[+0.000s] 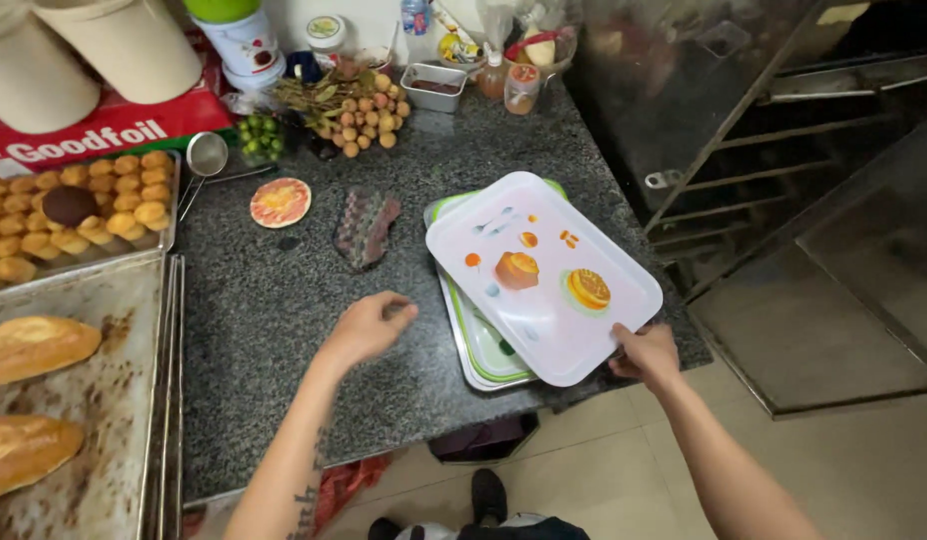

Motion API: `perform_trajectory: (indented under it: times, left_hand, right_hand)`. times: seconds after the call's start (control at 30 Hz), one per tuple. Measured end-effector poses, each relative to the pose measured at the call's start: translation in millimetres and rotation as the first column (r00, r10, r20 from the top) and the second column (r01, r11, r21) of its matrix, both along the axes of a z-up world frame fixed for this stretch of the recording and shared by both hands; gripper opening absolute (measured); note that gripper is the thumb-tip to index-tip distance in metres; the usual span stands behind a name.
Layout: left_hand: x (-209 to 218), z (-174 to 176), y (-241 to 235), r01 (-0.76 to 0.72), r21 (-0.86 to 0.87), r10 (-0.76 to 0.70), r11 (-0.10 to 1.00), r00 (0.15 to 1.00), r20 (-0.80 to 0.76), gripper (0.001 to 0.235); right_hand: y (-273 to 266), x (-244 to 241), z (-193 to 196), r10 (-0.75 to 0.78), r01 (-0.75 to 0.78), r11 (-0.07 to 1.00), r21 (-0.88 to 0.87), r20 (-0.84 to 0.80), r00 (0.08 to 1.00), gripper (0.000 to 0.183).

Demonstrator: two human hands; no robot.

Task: Transferring trays of bread rolls and mini pizzas from a cooling rack to a street-facing display cabinet.

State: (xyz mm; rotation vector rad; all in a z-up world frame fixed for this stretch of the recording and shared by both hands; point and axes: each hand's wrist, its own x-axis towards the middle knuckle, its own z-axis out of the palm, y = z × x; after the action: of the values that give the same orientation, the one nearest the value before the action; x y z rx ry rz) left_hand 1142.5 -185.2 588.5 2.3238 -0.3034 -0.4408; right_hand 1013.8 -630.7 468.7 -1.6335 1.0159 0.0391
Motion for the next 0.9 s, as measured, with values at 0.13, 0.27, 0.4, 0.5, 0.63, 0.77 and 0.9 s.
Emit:
perform_trajectory:
  times: [0.13,0.27,0.4,0.5,0.63,0.77,0.9]
  left_hand:
    - [13.0,-15.4,-1.0,0.002,0.039,-0.002,0.999,1.000,-0.006,0.046]
    - [12.0,-4.7,0.7,-0.035,-0.052,0.034,0.998,0.999,-0.018,0.043]
    - [10.8,-12.5,13.4,-0.069,-0.092,0.059,0.993,0.992,-0.111,0.042]
    - [6.0,-9.8,24.0,-0.081,-0.111,0.074,0.991,0.995,-0.070,0.043]
    - [-1.9,-1.8,44.1,-0.128,-0.113,0.124,0.985,0.992,-0.036,0.042]
    - [2.8,-33.0,76.2,-0.236,-0.236,0.271,0.943,0.954,0.129,0.049]
    - [4.4,-66.7,117.3,-0.399,-0.446,0.525,0.801,0.827,0.202,0.060]
  right_hand:
    - [1.4,-4.1,-1.2,0.018,-0.018,0.999,0.043,-0.001,1.000,0.032]
    - [24.0,-1.0,36.6,0.047,-0.050,0.992,-0.118,-0.028,0.999,0.031]
    - [-23.5,24.7,-60.7,-0.036,0.206,0.920,-0.334,0.450,0.892,0.036]
    - [-20.8,51.2,-42.5,-0.257,0.363,0.929,-0.068,0.586,0.768,0.037]
    - [-6.5,63.1,12.8,-0.168,0.419,0.872,-0.252,0.651,0.740,0.031]
    - [18.3,73.8,62.5,-0.010,0.194,0.964,-0.181,0.707,0.707,0.029]
    - [77.9,95.7,85.3,0.120,-0.032,0.989,-0.142,0.667,0.736,0.028]
